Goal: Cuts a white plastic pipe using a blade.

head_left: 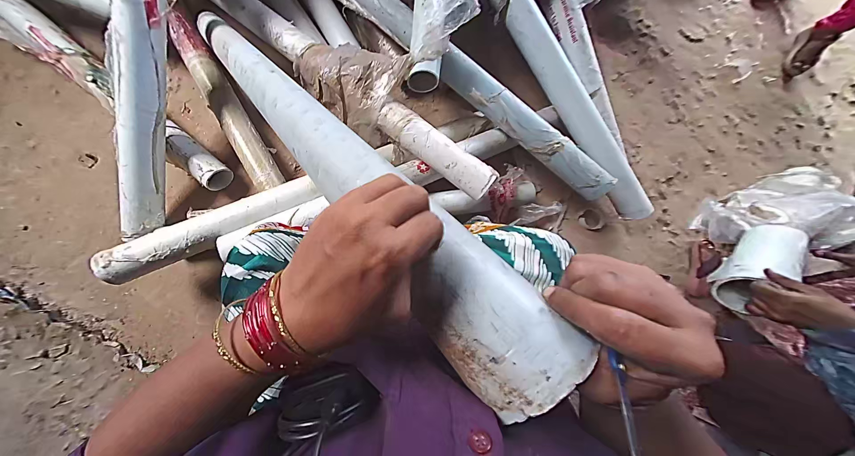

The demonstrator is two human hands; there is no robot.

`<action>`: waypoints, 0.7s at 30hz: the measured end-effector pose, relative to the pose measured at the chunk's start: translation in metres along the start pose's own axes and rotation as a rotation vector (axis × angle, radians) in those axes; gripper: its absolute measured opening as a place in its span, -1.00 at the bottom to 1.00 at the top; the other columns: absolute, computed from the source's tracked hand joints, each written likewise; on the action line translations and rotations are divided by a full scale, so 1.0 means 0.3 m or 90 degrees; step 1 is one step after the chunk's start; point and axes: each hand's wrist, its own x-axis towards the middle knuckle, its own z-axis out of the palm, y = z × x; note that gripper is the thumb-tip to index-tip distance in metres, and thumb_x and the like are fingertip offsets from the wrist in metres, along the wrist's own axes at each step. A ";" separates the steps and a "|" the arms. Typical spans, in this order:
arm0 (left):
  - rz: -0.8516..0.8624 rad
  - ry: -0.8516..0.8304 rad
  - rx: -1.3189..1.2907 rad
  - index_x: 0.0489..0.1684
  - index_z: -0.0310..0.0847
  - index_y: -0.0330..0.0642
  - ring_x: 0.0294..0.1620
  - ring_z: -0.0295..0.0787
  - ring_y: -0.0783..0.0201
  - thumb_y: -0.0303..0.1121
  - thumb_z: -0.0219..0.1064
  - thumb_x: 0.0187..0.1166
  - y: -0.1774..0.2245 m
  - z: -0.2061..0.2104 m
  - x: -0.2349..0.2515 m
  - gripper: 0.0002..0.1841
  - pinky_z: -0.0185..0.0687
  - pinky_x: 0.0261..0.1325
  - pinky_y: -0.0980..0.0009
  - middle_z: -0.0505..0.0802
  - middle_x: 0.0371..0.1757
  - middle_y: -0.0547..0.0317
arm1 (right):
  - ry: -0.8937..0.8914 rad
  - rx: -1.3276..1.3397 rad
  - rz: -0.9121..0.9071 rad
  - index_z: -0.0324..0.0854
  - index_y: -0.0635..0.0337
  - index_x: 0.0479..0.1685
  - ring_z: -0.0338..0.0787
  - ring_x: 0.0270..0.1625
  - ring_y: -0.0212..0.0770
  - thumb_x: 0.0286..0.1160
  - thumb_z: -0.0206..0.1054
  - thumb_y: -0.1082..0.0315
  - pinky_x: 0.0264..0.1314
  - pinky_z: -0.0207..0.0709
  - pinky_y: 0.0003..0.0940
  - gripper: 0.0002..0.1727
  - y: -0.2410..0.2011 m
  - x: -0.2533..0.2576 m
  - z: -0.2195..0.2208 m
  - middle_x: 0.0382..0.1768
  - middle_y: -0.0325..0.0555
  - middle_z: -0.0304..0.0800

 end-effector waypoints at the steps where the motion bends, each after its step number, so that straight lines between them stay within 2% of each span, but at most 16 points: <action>1: -0.058 0.012 0.096 -0.35 0.76 -0.28 -0.04 0.77 -0.05 -0.55 0.17 0.46 -0.027 0.005 -0.005 -0.81 0.64 -0.04 0.19 0.81 -0.20 -0.13 | 0.002 0.000 -0.001 0.55 0.20 -0.34 0.40 -0.47 -0.30 0.68 0.16 0.14 -0.37 0.31 -0.49 -0.67 0.001 0.000 0.000 -0.53 -0.15 0.37; 2: -0.136 0.023 0.163 -0.15 0.75 -0.36 0.11 0.77 -0.23 -0.58 0.17 0.46 -0.067 0.011 -0.013 -0.79 0.65 0.08 0.04 0.80 0.05 -0.33 | 0.003 0.000 -0.002 0.55 0.20 -0.34 0.40 -0.47 -0.30 0.68 0.16 0.14 -0.38 0.30 -0.50 -0.68 0.001 -0.003 0.000 -0.53 -0.15 0.37; 3: -0.216 0.019 0.199 0.20 0.68 -0.38 0.37 0.66 -0.36 -0.60 0.19 0.42 -0.113 0.009 -0.019 -0.62 0.60 0.30 -0.08 0.65 0.44 -0.46 | 0.003 -0.001 -0.003 0.55 0.20 -0.33 0.40 -0.47 -0.30 0.68 0.14 0.14 -0.38 0.29 -0.50 -0.68 0.001 -0.004 0.001 -0.53 -0.15 0.37; 4: -0.281 0.009 0.204 0.58 0.44 -0.36 0.60 0.47 -0.39 -0.60 0.24 0.38 -0.155 0.000 -0.024 -0.38 0.48 0.50 -0.11 0.32 0.75 -0.47 | 0.002 -0.003 -0.005 0.55 0.19 -0.33 0.39 -0.47 -0.29 0.69 0.12 0.15 -0.37 0.29 -0.50 -0.68 0.002 -0.004 0.003 -0.53 -0.15 0.36; 5: -0.326 0.014 0.189 0.79 0.20 -0.29 0.71 0.35 -0.34 -0.54 0.29 0.39 -0.179 -0.011 -0.031 -0.22 0.40 0.60 -0.08 0.14 0.85 -0.41 | 0.000 -0.005 -0.007 0.55 0.19 -0.33 0.40 -0.47 -0.29 0.69 0.10 0.16 -0.37 0.29 -0.49 -0.68 0.002 -0.005 0.003 -0.52 -0.15 0.36; 6: -0.349 0.049 0.177 0.79 0.21 -0.24 0.62 0.50 -0.22 -0.42 0.33 0.46 -0.185 -0.016 -0.040 -0.24 0.50 0.52 -0.01 0.29 0.80 -0.34 | 0.001 -0.005 -0.008 0.55 0.19 -0.33 0.39 -0.47 -0.28 0.69 0.10 0.17 -0.37 0.29 -0.49 -0.69 0.003 -0.004 0.005 -0.53 -0.14 0.36; 7: -0.353 0.111 0.167 0.56 0.48 -0.26 0.25 0.79 -0.07 -0.27 0.37 0.57 -0.182 -0.012 -0.047 -0.45 0.70 0.21 0.09 0.68 0.47 -0.27 | 0.002 -0.006 -0.009 0.55 0.20 -0.33 0.40 -0.46 -0.28 0.69 0.11 0.18 -0.36 0.31 -0.49 -0.69 0.003 -0.004 0.004 -0.52 -0.14 0.37; 8: -0.344 0.168 0.162 0.17 0.72 -0.24 -0.18 0.87 0.14 -0.17 0.36 0.64 -0.178 -0.001 -0.052 -0.65 0.71 -0.15 0.24 0.90 -0.01 -0.12 | 0.001 -0.008 -0.008 0.56 0.20 -0.33 0.41 -0.45 -0.28 0.68 0.12 0.20 -0.34 0.32 -0.49 -0.71 0.002 -0.004 0.003 -0.51 -0.13 0.38; 9: -0.325 0.193 0.133 -0.03 0.79 -0.24 -0.38 0.79 0.27 -0.20 0.34 0.67 -0.173 0.007 -0.053 -0.73 0.59 -0.31 0.37 0.90 -0.24 -0.04 | 0.001 -0.008 -0.007 0.56 0.20 -0.32 0.42 -0.44 -0.28 0.68 0.12 0.20 -0.33 0.34 -0.49 -0.71 0.000 -0.005 0.004 -0.51 -0.13 0.39; 10: -0.297 0.174 0.085 0.04 0.77 -0.24 -0.29 0.77 0.31 -0.33 0.31 0.66 -0.167 0.007 -0.052 -0.78 0.61 -0.24 0.47 0.87 -0.13 -0.04 | 0.002 -0.005 -0.007 0.56 0.20 -0.32 0.42 -0.44 -0.28 0.68 0.12 0.19 -0.33 0.33 -0.49 -0.71 0.001 -0.004 0.005 -0.51 -0.13 0.39; 12: -0.253 0.090 -0.039 0.35 0.63 -0.22 0.11 0.78 0.25 -0.53 0.22 0.44 -0.169 0.007 -0.050 -0.56 0.70 0.07 0.43 0.74 0.34 -0.12 | -0.002 -0.005 -0.005 0.55 0.19 -0.31 0.43 -0.44 -0.28 0.70 0.10 0.15 -0.33 0.34 -0.49 -0.68 0.001 -0.005 0.003 -0.50 -0.14 0.39; 13: -0.233 0.065 -0.091 0.34 0.68 -0.21 0.20 0.77 0.25 -0.53 0.21 0.37 -0.175 0.010 -0.050 -0.52 0.71 0.17 0.41 0.74 0.37 -0.08 | -0.005 -0.004 -0.006 0.54 0.20 -0.31 0.42 -0.45 -0.28 0.71 0.08 0.14 -0.35 0.33 -0.49 -0.66 0.002 -0.004 0.003 -0.50 -0.14 0.38; 14: -0.204 0.047 -0.136 0.24 0.77 -0.21 0.24 0.78 0.27 -0.49 0.24 0.39 -0.178 0.012 -0.051 -0.58 0.69 0.26 0.40 0.82 0.29 -0.01 | -0.007 -0.001 -0.008 0.54 0.20 -0.30 0.42 -0.44 -0.27 0.72 0.08 0.12 -0.34 0.33 -0.48 -0.65 0.004 -0.003 0.003 -0.50 -0.13 0.37; 16: -0.139 0.015 -0.199 0.03 0.88 -0.20 0.28 0.73 0.26 -0.34 0.34 0.52 -0.161 0.013 -0.045 -0.73 0.52 0.42 0.34 0.92 0.08 0.14 | -0.009 -0.001 -0.012 0.54 0.20 -0.30 0.43 -0.43 -0.26 0.73 0.07 0.11 -0.33 0.33 -0.47 -0.64 0.007 -0.004 0.003 -0.49 -0.13 0.38; 18: -0.098 -0.017 -0.227 -0.07 0.93 -0.11 0.24 0.69 0.32 -0.20 0.41 0.54 -0.132 0.017 -0.026 -0.76 0.49 0.38 0.39 0.91 -0.03 0.27 | -0.013 0.002 -0.015 0.54 0.20 -0.29 0.43 -0.43 -0.26 0.73 0.06 0.11 -0.33 0.33 -0.47 -0.64 0.009 -0.006 0.002 -0.49 -0.13 0.37; 21: -0.072 -0.032 -0.254 -0.27 0.96 -0.06 0.12 0.70 0.37 -0.27 0.48 0.45 -0.105 0.029 0.008 -0.86 0.51 0.25 0.47 0.89 -0.17 0.31 | -0.013 0.003 -0.011 0.54 0.20 -0.30 0.45 -0.42 -0.26 0.74 0.05 0.13 -0.31 0.36 -0.48 -0.65 0.006 -0.007 0.003 -0.49 -0.13 0.39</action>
